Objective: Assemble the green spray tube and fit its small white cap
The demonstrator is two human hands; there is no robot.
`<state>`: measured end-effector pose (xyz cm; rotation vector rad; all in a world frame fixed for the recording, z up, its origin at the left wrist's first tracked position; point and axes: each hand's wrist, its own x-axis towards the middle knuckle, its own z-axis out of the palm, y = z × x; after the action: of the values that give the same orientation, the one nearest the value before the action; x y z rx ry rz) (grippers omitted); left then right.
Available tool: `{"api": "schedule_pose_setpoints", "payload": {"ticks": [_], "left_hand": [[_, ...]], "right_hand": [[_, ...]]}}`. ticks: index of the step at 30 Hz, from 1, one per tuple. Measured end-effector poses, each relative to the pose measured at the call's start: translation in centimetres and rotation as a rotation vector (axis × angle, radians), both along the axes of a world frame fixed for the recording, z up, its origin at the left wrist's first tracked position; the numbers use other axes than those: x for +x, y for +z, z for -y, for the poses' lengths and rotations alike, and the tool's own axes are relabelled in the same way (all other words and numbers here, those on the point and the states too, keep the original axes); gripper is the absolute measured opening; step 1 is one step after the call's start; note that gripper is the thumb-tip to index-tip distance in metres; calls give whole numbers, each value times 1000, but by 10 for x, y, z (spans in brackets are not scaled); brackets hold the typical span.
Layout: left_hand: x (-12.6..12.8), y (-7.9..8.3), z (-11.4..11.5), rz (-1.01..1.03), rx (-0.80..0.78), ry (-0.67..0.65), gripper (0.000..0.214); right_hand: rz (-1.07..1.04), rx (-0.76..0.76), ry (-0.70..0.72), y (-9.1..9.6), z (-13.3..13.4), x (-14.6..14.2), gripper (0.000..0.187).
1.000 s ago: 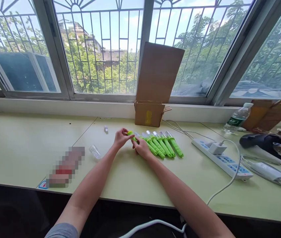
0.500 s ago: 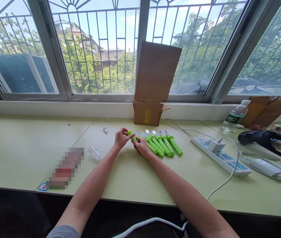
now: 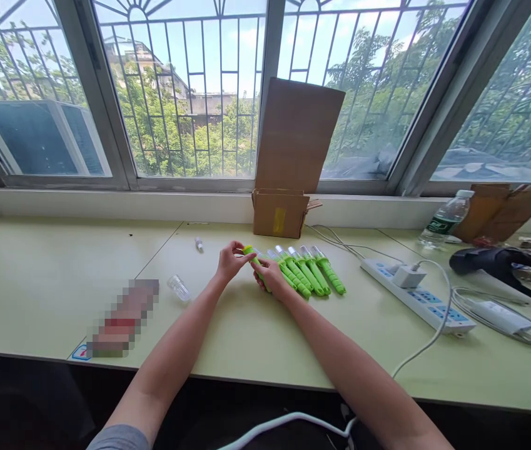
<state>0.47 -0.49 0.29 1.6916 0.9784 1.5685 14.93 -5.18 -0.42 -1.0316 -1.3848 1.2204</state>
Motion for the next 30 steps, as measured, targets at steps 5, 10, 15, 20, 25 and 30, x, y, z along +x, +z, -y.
{"api": "schedule_pose_setpoints", "payload": {"ticks": [5,10,15,20,25,30], "left_hand": [[1,1,2,20,-5,-18,48],[1,3,4,31,-13,-21,49],[0,6,6,44,-19,-15,50],[1,9,8,50,-28,-4,50],[1,9,7,38,-26,-9,50],[1,9,7,48,-40,-14,50]], "right_hand": [[-20,-34,0,4,3,0,37],[-63,-52,17,6,6,0,36],[-153,-116,53,4,6,-4,38],[-213,-169,70,3,3,-6,41],[-248,-181,80,3,3,-4,41],[-256,-200,85,5,4,-3,40]]}}
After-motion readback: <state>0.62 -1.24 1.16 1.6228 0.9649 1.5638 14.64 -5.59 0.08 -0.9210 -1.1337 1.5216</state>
